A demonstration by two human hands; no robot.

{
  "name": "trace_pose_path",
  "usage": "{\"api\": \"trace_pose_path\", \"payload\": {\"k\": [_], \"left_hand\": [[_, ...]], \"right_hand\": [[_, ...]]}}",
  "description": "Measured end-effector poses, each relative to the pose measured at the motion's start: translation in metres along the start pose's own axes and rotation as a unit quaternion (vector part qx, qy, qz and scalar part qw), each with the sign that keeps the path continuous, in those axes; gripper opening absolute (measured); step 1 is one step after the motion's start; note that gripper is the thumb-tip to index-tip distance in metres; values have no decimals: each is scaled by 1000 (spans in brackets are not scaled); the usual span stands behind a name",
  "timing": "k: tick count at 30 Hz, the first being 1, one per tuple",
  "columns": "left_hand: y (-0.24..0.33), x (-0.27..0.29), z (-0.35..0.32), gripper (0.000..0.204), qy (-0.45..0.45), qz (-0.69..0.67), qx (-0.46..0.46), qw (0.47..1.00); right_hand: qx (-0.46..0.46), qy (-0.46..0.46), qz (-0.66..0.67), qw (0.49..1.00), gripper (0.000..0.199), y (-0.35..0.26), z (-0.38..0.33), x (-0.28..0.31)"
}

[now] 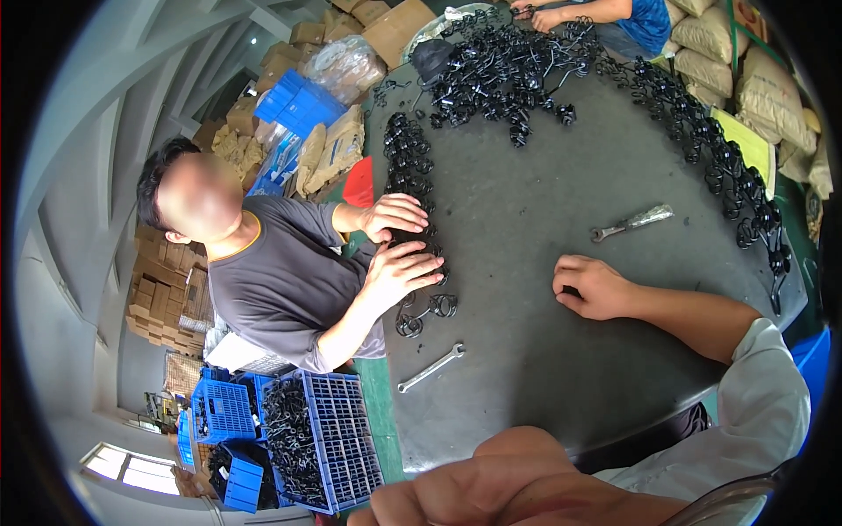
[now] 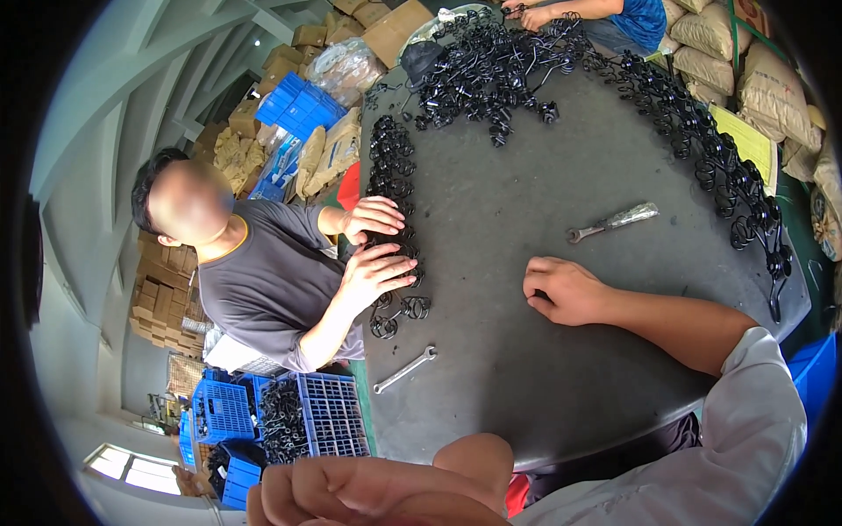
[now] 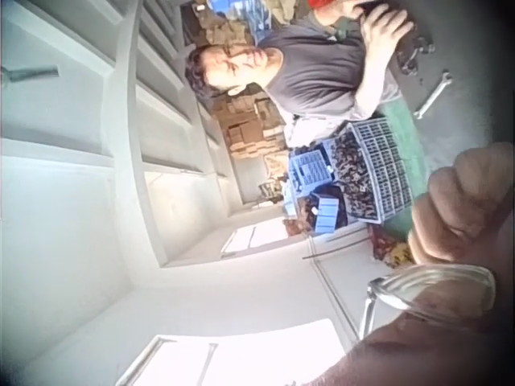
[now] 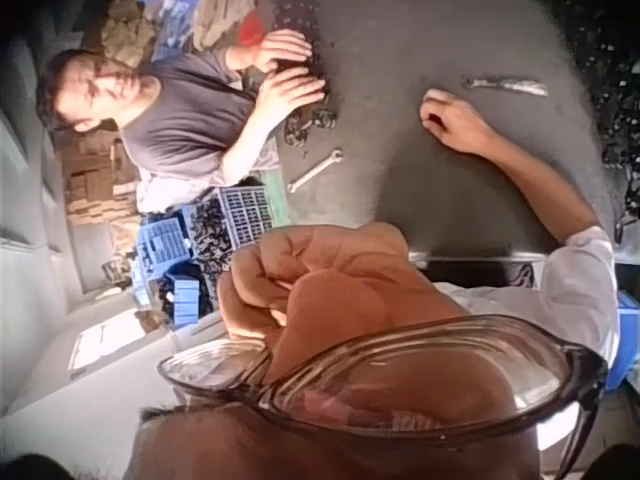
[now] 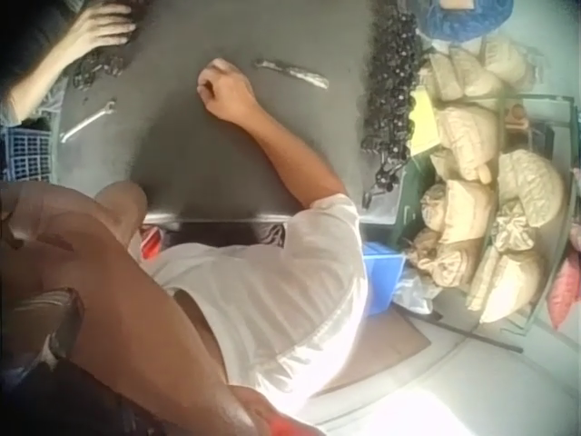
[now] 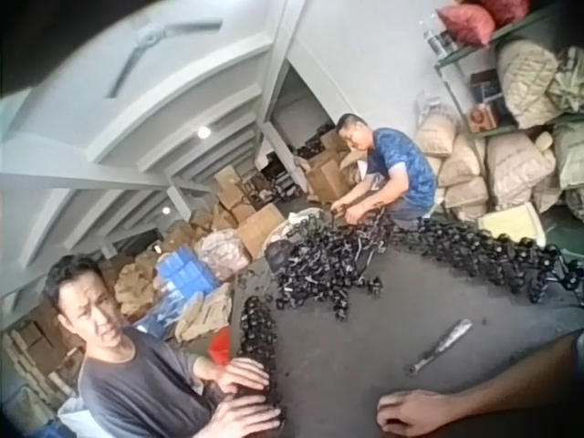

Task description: Assembling small mechanical components, which appear to be bicycle derailleurs, at a factory workbench.

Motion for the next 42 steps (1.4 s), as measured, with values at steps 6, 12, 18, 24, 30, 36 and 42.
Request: {"api": "trace_pose_path", "payload": {"k": [6, 12, 18, 24, 30, 36, 42], "left_hand": [[-3, -5, -6, 12, 73, -18, -93, 993], [-1, 6, -8, 13, -12, -61, -83, 995], [-1, -9, -7, 14, 84, -55, -24, 995], [-14, -39, -6, 51, -7, -254, 453, 855], [-27, -25, -15, 81, -338, -432, 509, 664], [-46, -21, -12, 42, -266, -480, 339, 764], [-104, -2, -22, 8, -293, -270, 521, 755]], "right_hand": [[2, 2, -2, 1000, 12, 0, 1, -1], [0, 3, -2, 1000, 13, 2, 0, 0], [6, 6, -2, 1000, 13, 1, 1, 1], [-19, 6, -21, 1000, 10, 0, -1, 2], [15, 18, -17, 1000, 12, -3, 0, -1], [2, 7, -9, 1000, 11, -2, -5, 2], [161, 89, -123, 975, 20, -5, 3, 3]]}}
Point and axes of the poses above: each hand's wrist, its own z-axis towards the middle knuckle, its own x-axis out of the back of the hand, y = z × x, the point moved 4 cm from there along z, towards the middle knuckle, and after that the axes turned 11 degrees about -y, right-handed, at the moved point
